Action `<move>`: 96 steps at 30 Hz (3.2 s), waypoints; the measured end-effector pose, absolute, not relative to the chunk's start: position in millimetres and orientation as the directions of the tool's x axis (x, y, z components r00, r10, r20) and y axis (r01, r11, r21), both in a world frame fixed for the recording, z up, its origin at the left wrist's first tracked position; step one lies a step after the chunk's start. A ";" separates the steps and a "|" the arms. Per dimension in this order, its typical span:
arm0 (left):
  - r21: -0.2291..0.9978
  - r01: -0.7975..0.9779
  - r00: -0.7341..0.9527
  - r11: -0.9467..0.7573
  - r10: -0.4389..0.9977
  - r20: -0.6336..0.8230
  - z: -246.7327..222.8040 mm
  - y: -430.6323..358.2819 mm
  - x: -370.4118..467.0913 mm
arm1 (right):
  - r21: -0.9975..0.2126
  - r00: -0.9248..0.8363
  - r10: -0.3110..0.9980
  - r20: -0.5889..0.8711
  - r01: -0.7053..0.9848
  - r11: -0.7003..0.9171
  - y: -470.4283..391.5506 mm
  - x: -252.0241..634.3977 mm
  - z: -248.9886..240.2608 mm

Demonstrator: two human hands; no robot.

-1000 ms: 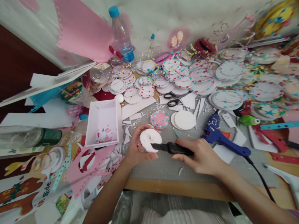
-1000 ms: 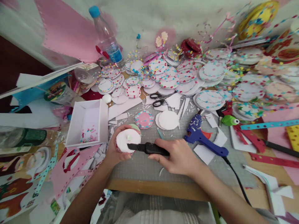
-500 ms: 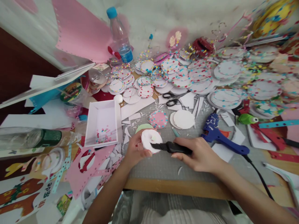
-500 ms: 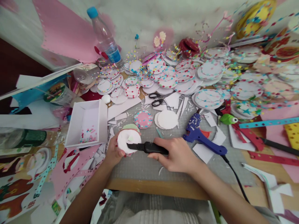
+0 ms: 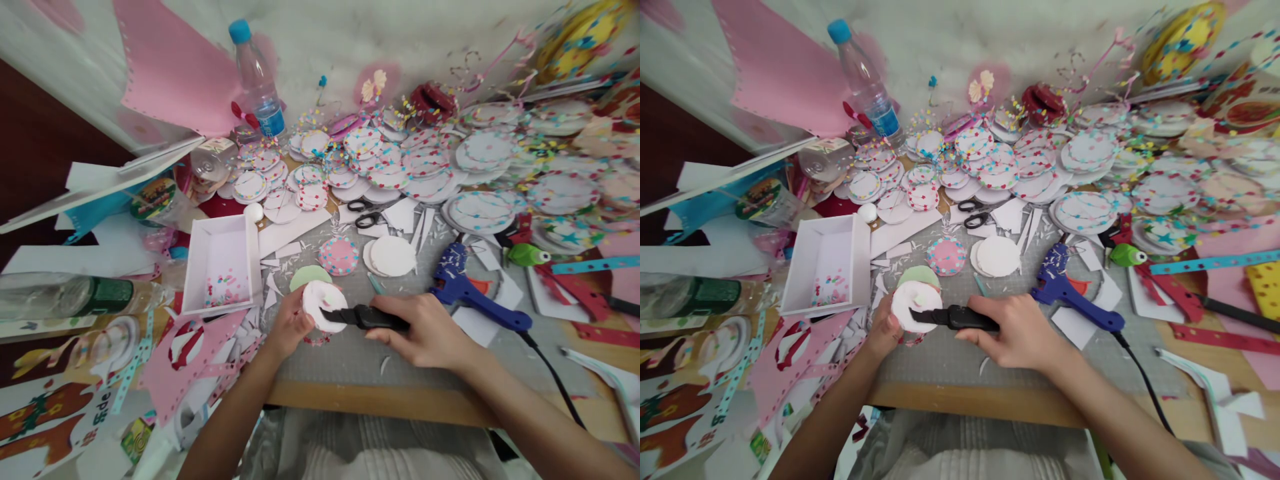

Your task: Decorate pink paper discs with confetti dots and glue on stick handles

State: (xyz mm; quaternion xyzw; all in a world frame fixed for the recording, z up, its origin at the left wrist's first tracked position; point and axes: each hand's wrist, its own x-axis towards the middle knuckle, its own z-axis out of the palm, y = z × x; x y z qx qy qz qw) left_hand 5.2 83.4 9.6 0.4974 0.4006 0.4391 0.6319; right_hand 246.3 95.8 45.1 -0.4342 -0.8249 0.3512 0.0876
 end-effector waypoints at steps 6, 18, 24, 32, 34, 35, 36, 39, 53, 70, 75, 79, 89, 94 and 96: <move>0.980 -0.145 0.372 0.134 0.926 -0.072 8.5 81.2 0.5 | -0.672 -0.626 0.775 -0.093 0.613 0.415 93.9 246.2 44.2; 0.963 -0.263 0.279 0.065 0.960 0.012 25.9 91.4 13.1 | -0.709 -0.593 0.784 -0.184 0.633 0.312 93.3 245.7 49.1; 0.955 -0.296 0.252 0.002 0.965 0.076 24.9 93.5 15.0 | -0.692 -0.549 0.806 -0.221 0.671 0.266 91.9 244.0 48.1; 0.976 -0.189 0.093 -0.110 0.987 0.129 17.3 89.2 19.4 | -0.671 -0.510 0.827 -0.236 0.701 0.241 90.0 240.2 47.3; 0.977 -0.143 0.049 -0.155 0.985 0.164 14.9 88.3 20.6 | -0.664 -0.505 0.830 -0.235 0.708 0.243 90.1 239.7 47.2; 0.976 -0.123 0.028 -0.179 0.983 0.183 14.1 88.3 21.2 | -0.658 -0.503 0.832 -0.234 0.712 0.245 90.3 239.6 47.2; 0.973 -0.104 0.009 -0.207 0.978 0.209 13.5 88.6 21.8 | -0.653 -0.500 0.834 -0.231 0.716 0.248 90.4 239.5 47.1; 0.945 -0.038 -0.038 -0.325 0.945 0.324 13.1 91.2 23.3 | -0.644 -0.497 0.837 -0.231 0.722 0.251 90.6 239.5 47.1; 0.960 -0.222 0.133 -0.170 0.970 0.203 23.3 91.6 12.7 | -0.710 -0.535 0.808 -0.249 0.668 0.224 99.0 249.2 47.4; 0.935 -0.075 0.016 -0.347 0.937 0.349 27.3 94.0 14.1 | -0.743 -0.565 0.782 -0.261 0.635 0.211 96.5 247.9 52.3; 0.941 -0.314 -0.055 -0.123 0.992 0.111 29.8 97.9 10.0 | -0.828 -0.560 0.800 -0.216 0.539 0.154 94.5 254.1 49.9; 0.860 -0.447 0.305 0.247 0.946 -0.113 37.5 102.9 7.7 | -0.882 -0.472 0.865 -0.169 0.464 0.081 96.1 257.1 48.0; 0.648 -0.027 0.833 0.761 0.376 -0.407 48.6 94.5 17.1 | -0.950 -0.474 0.825 -0.307 0.108 -0.292 89.0 232.3 55.4; 0.662 -0.021 0.830 0.749 0.383 -0.407 51.5 95.3 21.9 | -0.890 -0.522 0.769 -0.370 -0.039 -0.455 82.3 228.2 53.6; 0.797 -0.097 0.694 0.596 0.615 -0.375 57.2 95.5 16.7 | -0.875 -0.450 0.810 -0.377 -0.113 -0.470 81.9 228.6 53.4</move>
